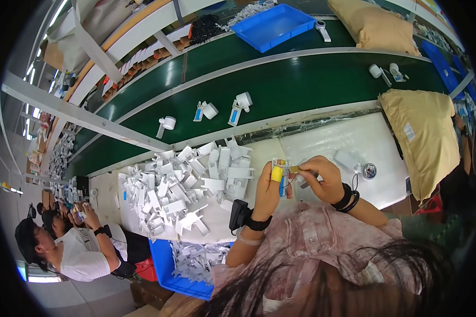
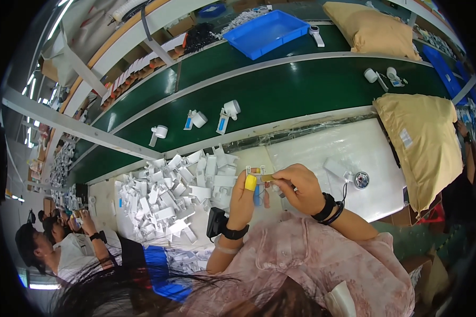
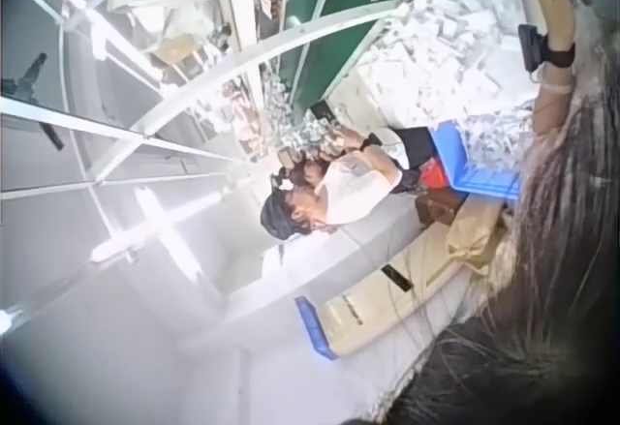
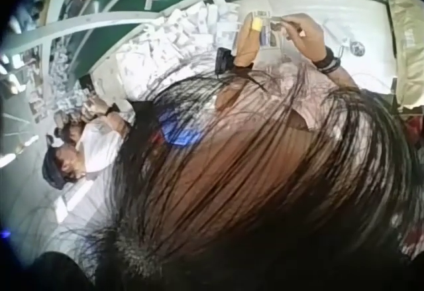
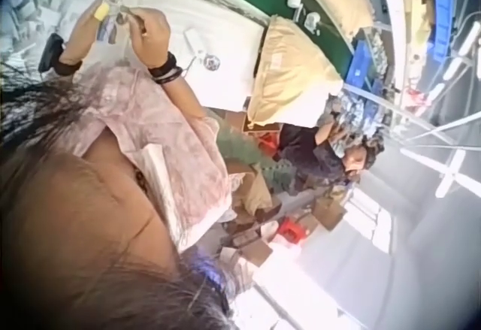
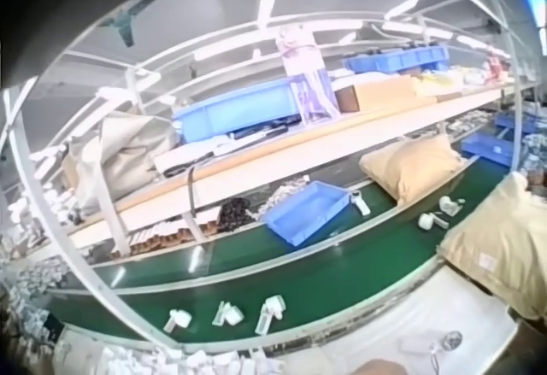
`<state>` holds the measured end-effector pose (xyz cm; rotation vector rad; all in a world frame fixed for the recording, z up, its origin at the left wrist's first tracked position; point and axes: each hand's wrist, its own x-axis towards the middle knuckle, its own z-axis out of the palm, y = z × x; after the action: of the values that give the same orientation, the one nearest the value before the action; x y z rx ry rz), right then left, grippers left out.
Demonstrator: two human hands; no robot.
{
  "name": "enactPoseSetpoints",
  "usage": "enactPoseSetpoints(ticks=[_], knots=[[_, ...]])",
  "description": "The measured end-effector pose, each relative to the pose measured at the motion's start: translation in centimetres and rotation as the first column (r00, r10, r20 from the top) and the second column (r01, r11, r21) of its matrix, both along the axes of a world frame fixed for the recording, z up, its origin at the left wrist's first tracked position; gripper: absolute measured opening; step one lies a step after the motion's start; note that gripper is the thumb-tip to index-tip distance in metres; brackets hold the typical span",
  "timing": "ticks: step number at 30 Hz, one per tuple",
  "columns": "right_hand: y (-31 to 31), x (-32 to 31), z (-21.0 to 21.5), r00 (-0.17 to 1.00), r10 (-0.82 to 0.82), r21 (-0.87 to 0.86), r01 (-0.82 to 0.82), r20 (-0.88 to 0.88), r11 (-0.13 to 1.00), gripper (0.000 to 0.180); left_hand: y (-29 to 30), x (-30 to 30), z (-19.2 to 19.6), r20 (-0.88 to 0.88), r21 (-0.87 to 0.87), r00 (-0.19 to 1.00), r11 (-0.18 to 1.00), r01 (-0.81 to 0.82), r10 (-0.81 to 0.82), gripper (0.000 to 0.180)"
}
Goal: The person assembles handheld fans by joining a base and a fan head together before placing the finished unit on a conveyor belt. This process is repeated multiple times using components from the workspace.
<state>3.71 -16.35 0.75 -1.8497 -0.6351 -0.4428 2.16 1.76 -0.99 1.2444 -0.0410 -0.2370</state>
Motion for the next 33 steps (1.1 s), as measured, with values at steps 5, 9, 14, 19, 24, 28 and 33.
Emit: enactPoseSetpoints(ticks=[5, 9, 14, 19, 24, 28, 33], knots=[[-0.1, 0.0, -0.2, 0.997, 0.055, -0.027, -0.054, 0.059, 0.998, 0.019, -0.5, -0.7, 0.6, -0.008, -0.002, 1.000, 1.000, 0.020, -0.020, 0.032], [0.0, -0.2, -0.5, 0.993, 0.068, -0.004, -0.068, 0.096, 0.998, 0.018, -0.9, -1.1, 1.2, -0.008, -0.035, 1.000, 0.999, 0.009, -0.009, 0.037], [-0.1, -0.2, -0.5, 0.990, 0.071, -0.011, -0.071, 0.119, 0.997, 0.020, -1.1, -1.5, 1.7, 0.045, 0.063, 0.999, 0.998, -0.001, -0.002, 0.038], [0.1, -0.1, -0.4, 0.990, 0.027, -0.004, -0.027, 0.141, 1.000, 0.023, -1.1, -1.5, 1.5, 0.053, 0.084, 0.997, 0.995, 0.046, -0.050, 0.037], [0.0, -0.1, -0.7, 0.989, 0.005, -0.013, -0.003, 0.148, 1.000, 0.025, -1.5, -1.5, 1.9, 0.063, 0.087, 0.997, 0.996, 0.034, -0.040, 0.033], [-0.2, -0.1, -0.9, 0.989, -0.005, -0.022, 0.008, 0.145, 1.000, 0.024, -1.6, -1.5, 1.9, 0.102, 0.156, 0.993, 0.987, 0.042, -0.059, 0.031], [-0.2, -0.1, -1.0, 0.989, 0.007, -0.031, -0.002, 0.148, 1.000, 0.023, -1.8, -1.6, 1.4, 0.151, 0.176, 0.988, 0.984, -0.021, -0.006, 0.027]])
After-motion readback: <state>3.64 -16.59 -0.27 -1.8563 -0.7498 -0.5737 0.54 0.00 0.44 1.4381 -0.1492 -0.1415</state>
